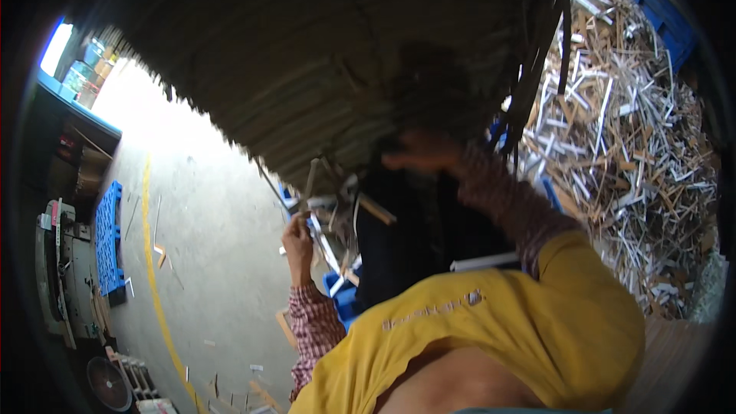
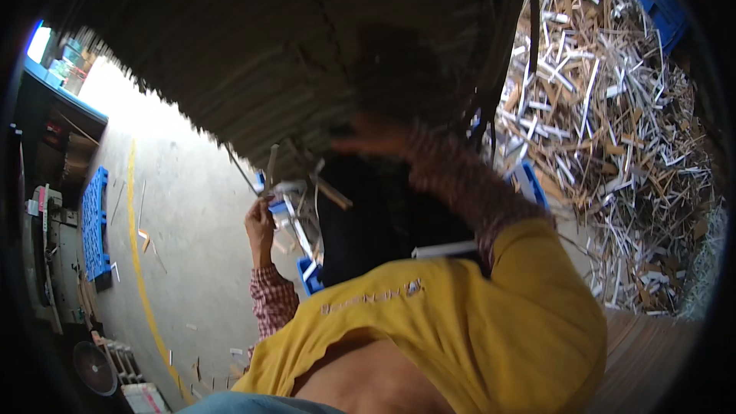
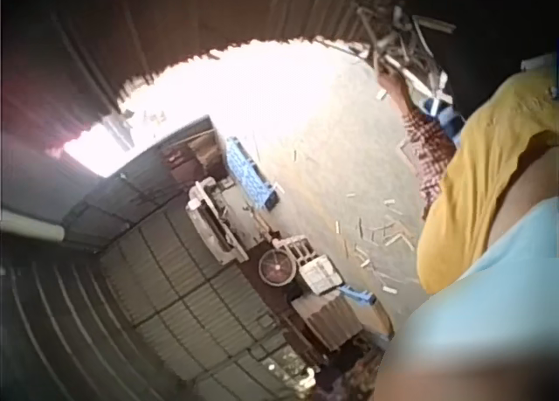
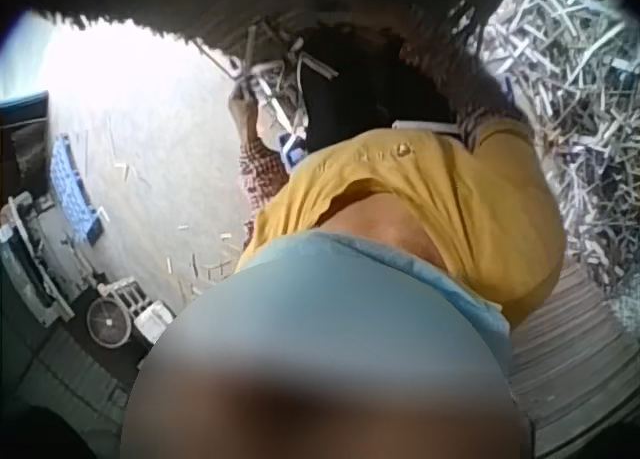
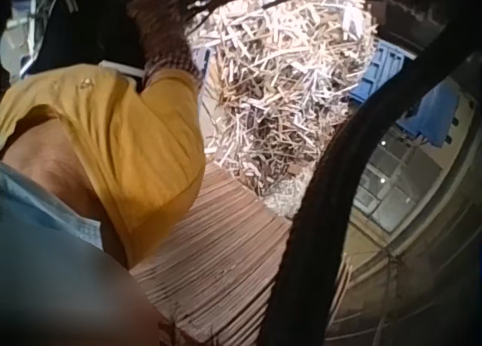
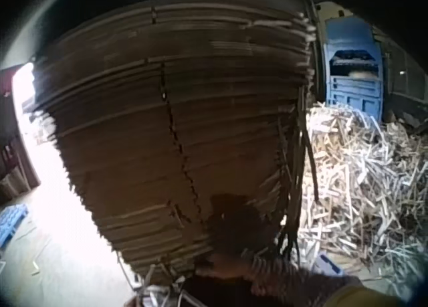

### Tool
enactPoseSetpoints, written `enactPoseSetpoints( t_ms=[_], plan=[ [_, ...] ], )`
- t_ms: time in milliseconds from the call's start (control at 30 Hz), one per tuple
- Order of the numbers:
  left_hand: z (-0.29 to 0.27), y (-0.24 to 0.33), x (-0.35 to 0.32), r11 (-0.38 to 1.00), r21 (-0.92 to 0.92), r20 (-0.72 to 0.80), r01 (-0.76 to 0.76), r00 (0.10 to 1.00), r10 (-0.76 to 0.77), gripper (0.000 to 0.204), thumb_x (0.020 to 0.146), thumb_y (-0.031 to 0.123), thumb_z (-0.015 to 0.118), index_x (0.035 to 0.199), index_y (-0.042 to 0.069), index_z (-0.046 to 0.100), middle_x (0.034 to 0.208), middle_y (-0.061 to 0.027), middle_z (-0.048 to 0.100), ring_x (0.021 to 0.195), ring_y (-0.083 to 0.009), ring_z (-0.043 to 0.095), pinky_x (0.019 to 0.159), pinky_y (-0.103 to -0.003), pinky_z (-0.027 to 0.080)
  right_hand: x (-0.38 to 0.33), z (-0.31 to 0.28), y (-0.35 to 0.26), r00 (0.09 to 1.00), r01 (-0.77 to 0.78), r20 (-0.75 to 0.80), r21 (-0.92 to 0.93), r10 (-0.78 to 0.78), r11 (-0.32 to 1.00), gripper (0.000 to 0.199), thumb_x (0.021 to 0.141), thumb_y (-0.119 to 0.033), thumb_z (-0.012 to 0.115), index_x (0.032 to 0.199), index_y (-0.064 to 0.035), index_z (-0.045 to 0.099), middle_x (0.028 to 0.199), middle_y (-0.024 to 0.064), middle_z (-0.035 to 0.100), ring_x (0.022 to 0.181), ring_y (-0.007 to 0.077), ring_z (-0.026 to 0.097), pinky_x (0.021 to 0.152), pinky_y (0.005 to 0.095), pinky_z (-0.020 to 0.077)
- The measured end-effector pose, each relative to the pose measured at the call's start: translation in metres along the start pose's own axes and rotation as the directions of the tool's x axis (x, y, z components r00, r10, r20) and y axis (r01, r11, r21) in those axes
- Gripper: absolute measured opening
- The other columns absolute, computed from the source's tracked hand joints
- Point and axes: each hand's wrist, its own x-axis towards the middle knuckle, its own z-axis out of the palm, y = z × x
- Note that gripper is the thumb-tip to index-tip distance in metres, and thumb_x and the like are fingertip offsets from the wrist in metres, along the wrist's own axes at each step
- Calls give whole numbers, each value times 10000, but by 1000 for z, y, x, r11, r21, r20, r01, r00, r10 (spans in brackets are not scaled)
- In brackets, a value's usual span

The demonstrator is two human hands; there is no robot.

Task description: The recorder is using a pair of scissors to trim or cut edges off of corrugated cardboard sheets in a factory or warehouse setting.

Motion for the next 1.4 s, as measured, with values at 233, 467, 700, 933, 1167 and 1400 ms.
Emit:
enactPoseSetpoints(
  t_ms=[233,467,700,933,1167,1400],
  plan=[
    [-24,3,-6,798,600,-293,-43,917,270,426,768,199,540,1146,48,416,1055,-171,464,975,-308,441,823,-358,355,71,-37,-6,944,99,-316,-12,-98,995,378,797,-369,484,801,-4,584,670,67,564,636,133,528,584,282,412],
    [33,32,-20,950,-164,-258,-264,941,217,324,858,211,425,1123,26,451,909,-120,547,727,-144,549,599,-237,451,21,56,1,1000,-17,8,5,17,1000,309,761,-324,539,763,-23,610,640,82,566,557,133,514,589,313,430],
    [19,52,-4,894,-348,-394,-281,909,132,337,886,243,350,1135,23,406,937,-88,525,744,-130,543,646,-233,450,51,43,-19,977,189,94,39,-192,981,399,749,-416,523,723,-29,614,634,60,580,599,148,533,601,281,414],
    [1,115,76,779,-410,-349,-474,871,347,391,892,271,303,1215,52,328,1166,-157,398,1090,-214,388,885,-301,339,136,19,-92,998,-55,36,259,48,964,513,752,-487,495,882,1,585,831,102,562,726,149,516,620,293,453],
    [14,142,105,718,-617,-151,-322,944,293,429,888,344,290,1171,38,389,976,-80,473,877,-150,453,788,-258,362,165,35,-92,995,-94,-14,253,101,963,457,783,-418,483,877,23,561,815,115,566,722,167,538,596,297,448],
    [21,107,49,794,-479,-274,-374,923,269,356,879,304,340,1067,25,458,1006,-72,474,923,-169,448,826,-277,342,128,112,-57,657,686,-420,-12,-626,728,312,787,-277,460,806,13,571,690,96,580,615,154,535,576,272,429]
  ],
)
